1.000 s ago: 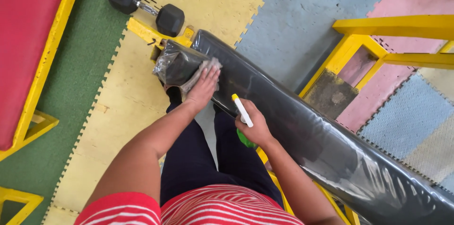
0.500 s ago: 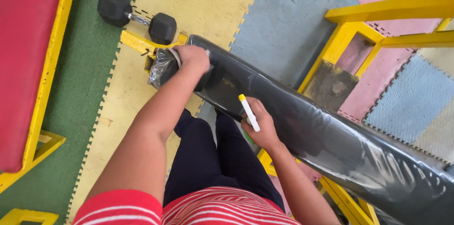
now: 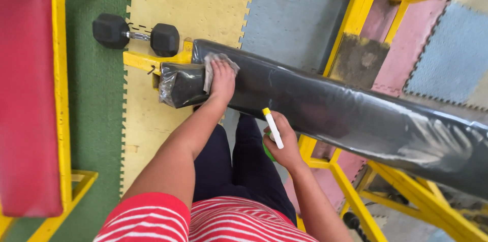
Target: Cleaning gym machines and weight plates using a spray bottle and a cloth.
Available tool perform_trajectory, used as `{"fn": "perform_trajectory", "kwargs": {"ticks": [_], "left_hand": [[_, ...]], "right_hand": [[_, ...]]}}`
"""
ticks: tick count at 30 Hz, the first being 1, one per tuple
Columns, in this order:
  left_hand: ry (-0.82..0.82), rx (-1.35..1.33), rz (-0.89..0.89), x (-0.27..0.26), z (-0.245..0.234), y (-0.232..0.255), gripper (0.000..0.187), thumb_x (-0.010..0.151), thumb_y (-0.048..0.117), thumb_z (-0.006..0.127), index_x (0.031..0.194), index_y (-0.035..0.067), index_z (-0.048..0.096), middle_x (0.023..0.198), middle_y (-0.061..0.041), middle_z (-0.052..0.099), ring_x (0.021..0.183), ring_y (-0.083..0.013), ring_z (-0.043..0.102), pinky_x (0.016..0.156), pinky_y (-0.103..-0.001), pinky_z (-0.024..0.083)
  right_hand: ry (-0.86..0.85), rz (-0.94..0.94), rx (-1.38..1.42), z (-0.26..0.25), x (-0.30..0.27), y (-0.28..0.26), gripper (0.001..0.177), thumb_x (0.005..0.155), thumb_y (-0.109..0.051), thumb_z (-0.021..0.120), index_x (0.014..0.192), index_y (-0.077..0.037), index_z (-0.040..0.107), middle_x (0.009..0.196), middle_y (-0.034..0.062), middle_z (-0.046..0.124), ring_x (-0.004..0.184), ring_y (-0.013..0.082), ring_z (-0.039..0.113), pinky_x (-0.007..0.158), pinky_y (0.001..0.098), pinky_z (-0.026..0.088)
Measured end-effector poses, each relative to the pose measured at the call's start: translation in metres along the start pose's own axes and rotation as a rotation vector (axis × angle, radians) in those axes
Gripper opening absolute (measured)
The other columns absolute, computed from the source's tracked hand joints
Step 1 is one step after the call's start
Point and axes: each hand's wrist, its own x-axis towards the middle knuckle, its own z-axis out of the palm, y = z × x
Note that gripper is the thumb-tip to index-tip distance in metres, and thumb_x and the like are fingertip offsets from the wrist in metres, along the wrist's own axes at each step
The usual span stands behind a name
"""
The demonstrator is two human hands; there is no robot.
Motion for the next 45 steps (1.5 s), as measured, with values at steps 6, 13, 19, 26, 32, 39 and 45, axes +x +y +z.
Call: {"fn": "perform_trajectory", "kwargs": {"ticks": [6,13,19,26,32,39,45], "left_hand": [[0.222,0.156,0.594,-0.061,0.016,-0.040,0.050,0.101,0.035,0.044,0.138,0.005,0.062,0.153,-0.024,0.047,0.144,-0.0546,0.032,0.112,-0.074,0.018],[0.203,0.465,0.868,-0.126,-0.009,-0.105,0.059,0.097,0.032,0.046,0.148,0.004,0.053,0.163,-0.019,0.033,0.151,-0.0498,0.019,0.116,-0.070,0.009],[0.264,0.271,0.741,-0.152,-0.040,-0.174,0.059,0.096,0.030,0.049,0.152,0.013,0.048,0.168,-0.012,0.027,0.153,-0.0405,0.017,0.120,-0.064,0.009],[0.102,-0.368,0.530,-0.135,-0.110,-0.232,0.059,0.091,0.041,0.063,0.149,0.031,0.051,0.161,-0.005,0.038,0.154,-0.0297,0.023,0.125,-0.060,0.015],[-0.220,-0.585,0.163,-0.075,-0.165,-0.221,0.044,0.098,0.040,0.062,0.138,0.024,0.068,0.132,-0.013,0.070,0.126,-0.0369,0.065,0.109,-0.055,0.050],[-0.529,-0.401,0.009,0.017,-0.124,-0.144,0.044,0.086,0.024,0.066,0.125,0.006,0.070,0.130,-0.018,0.067,0.120,-0.0373,0.064,0.100,-0.063,0.046],[-0.360,-0.433,0.069,-0.012,-0.114,-0.080,0.050,0.103,0.043,0.058,0.140,0.010,0.063,0.139,-0.018,0.066,0.133,-0.0401,0.058,0.113,-0.056,0.040]], "right_hand": [[0.085,-0.017,0.002,0.036,-0.007,-0.017,0.065,0.075,0.007,0.064,0.138,-0.006,0.055,0.119,0.0107,0.061,0.086,0.0194,0.071,0.079,0.0315,0.056],[0.118,-0.084,0.102,0.068,-0.014,-0.047,0.064,0.075,0.008,0.063,0.138,-0.004,0.054,0.131,0.0127,0.060,0.089,0.0195,0.071,0.081,0.0322,0.058],[0.151,-0.080,0.081,0.076,-0.026,-0.048,0.065,0.074,0.008,0.064,0.137,-0.004,0.055,0.132,0.0131,0.060,0.088,0.0198,0.071,0.081,0.0325,0.057],[0.268,-0.123,-0.039,0.073,-0.044,-0.034,0.066,0.075,0.005,0.068,0.139,-0.003,0.055,0.127,0.0151,0.061,0.095,0.0229,0.068,0.087,0.0344,0.055],[0.320,-0.029,0.026,0.080,-0.055,-0.025,0.065,0.076,0.004,0.065,0.140,-0.003,0.055,0.126,0.0147,0.060,0.088,0.0215,0.069,0.084,0.0334,0.055],[0.378,0.092,0.139,0.101,-0.080,-0.010,0.065,0.074,0.004,0.065,0.138,-0.002,0.052,0.128,0.0147,0.059,0.089,0.0220,0.070,0.081,0.0326,0.057],[0.412,0.150,0.156,0.101,-0.096,-0.010,0.064,0.075,0.005,0.062,0.138,-0.004,0.055,0.136,0.0150,0.060,0.090,0.0240,0.069,0.083,0.0332,0.058]]}}
